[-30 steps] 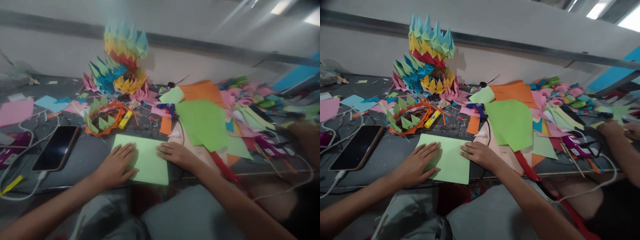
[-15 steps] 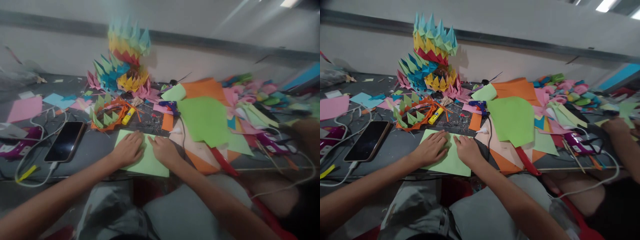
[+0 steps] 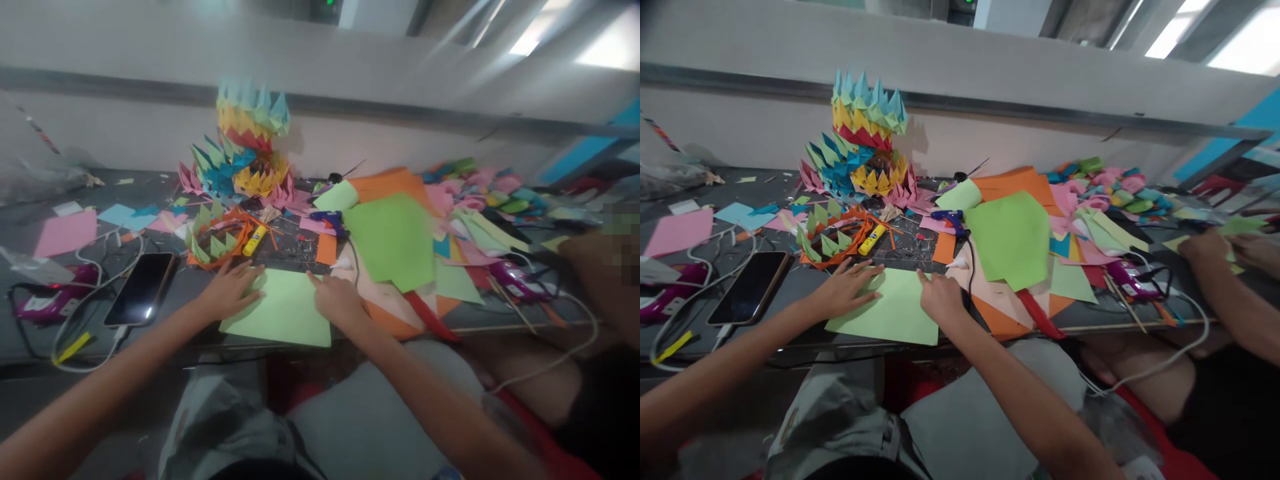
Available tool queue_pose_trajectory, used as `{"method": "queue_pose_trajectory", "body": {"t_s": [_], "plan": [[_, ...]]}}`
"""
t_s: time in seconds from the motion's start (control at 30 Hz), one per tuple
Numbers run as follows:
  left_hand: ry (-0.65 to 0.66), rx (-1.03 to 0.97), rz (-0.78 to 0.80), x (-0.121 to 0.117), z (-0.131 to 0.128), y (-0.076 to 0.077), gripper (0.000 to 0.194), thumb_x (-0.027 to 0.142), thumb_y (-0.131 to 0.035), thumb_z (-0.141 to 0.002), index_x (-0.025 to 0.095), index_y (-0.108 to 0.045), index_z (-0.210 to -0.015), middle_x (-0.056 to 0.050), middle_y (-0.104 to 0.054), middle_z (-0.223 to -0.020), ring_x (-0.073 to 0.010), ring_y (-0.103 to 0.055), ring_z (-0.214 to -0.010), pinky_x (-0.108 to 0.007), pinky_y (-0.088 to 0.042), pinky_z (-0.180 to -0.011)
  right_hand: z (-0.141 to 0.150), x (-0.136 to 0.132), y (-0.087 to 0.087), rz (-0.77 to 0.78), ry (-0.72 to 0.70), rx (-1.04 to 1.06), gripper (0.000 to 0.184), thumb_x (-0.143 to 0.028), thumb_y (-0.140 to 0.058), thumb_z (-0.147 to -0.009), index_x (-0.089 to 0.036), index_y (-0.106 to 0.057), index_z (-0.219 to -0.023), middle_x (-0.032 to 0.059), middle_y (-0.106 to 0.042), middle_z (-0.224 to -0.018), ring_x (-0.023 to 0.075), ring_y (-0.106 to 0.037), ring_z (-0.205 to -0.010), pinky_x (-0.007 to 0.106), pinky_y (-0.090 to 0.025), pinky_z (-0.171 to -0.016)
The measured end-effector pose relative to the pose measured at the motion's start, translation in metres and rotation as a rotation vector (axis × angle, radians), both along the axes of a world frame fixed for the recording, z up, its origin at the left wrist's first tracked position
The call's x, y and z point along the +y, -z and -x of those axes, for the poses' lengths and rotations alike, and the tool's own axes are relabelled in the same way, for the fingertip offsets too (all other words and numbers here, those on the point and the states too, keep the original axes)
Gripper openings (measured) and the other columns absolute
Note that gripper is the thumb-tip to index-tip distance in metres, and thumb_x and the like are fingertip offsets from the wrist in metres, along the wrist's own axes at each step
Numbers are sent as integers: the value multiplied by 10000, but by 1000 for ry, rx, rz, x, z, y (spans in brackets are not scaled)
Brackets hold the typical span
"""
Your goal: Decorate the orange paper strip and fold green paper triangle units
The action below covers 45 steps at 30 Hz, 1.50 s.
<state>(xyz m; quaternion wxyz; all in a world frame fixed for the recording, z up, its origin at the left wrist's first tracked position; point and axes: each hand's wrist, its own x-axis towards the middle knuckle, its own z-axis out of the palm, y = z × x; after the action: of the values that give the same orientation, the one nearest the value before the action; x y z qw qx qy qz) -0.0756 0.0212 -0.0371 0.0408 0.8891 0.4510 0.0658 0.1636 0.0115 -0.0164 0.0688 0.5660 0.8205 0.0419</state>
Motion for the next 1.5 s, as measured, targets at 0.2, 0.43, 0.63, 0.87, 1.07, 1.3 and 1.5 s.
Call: {"method": "queue_pose_trajectory", "body": {"t_s": [0.2,0.43,0.63,0.87,1.07,1.3,1.5], "plan": [[-131,-6,-45,-7,21,5,524,518,-369,-885,247,-372,-1333,-72,-513,-1322,-251,-343,-1309,-515,-155,-1083,-26,-6,-2,-32,47,3,477,-189,-396,-841,-168,-483,-1309,138,-659,-898,245,-636,-791,330,-449,-644],[-219,4,-158,-13,10,2,544,530,-438,-824,203,-487,-1256,-118,-638,-1145,-313,-454,-1215,-538,-244,-1027,-31,-11,8,-144,170,102,434,-241,-426,-825,-205,-571,-1233,81,-666,-856,188,-634,-722,272,-444,-596],[-257,34,-209,-25,8,-1,605,553,-425,-819,121,-504,-1236,-172,-646,-1107,-350,-482,-1179,-547,-256,-1007,-34,-12,12,-178,215,190,395,-286,-437,-850,-168,-590,-1195,81,-678,-905,201,-641,-765,282,-435,-614],[-247,5,-160,-20,-2,-11,532,474,-454,-846,109,-493,-1231,-173,-540,-1265,-321,-448,-1213,-471,-335,-1002,-42,-12,17,-229,224,509,145,-251,-517,-833,-192,-639,-882,21,-664,-792,157,-610,-694,244,-407,-584],[-177,-100,80,14,-47,-22,404,244,-516,-820,113,-526,-1202,-164,-614,-1134,-297,-552,-1076,-397,-434,-888,-46,-16,19,-461,73,661,337,-296,-498,-863,-212,-388,-555,-29,-448,-520,122,-462,-525,238,-339,-519],[-181,-405,287,36,-30,-38,189,317,-544,-806,189,-681,-818,-19,-688,-777,-150,-619,-675,-211,-445,-587,-52,-23,15,-800,-284,963,129,-123,-614,-769,-194,-509,-744,29,-572,-810,157,-544,-816,318,-440,-777],[-609,-1401,485,18,-18,-35,321,427,-750,-601,171,-629,-752,34,-605,-635,-80,-518,-519,-174,-388,-490,-52,-5,2,-94,244,1571,581,-368,-703,-699,-221,-467,-1209,103,-539,-1246,226,-533,-1104,428,-429,-938]]}}
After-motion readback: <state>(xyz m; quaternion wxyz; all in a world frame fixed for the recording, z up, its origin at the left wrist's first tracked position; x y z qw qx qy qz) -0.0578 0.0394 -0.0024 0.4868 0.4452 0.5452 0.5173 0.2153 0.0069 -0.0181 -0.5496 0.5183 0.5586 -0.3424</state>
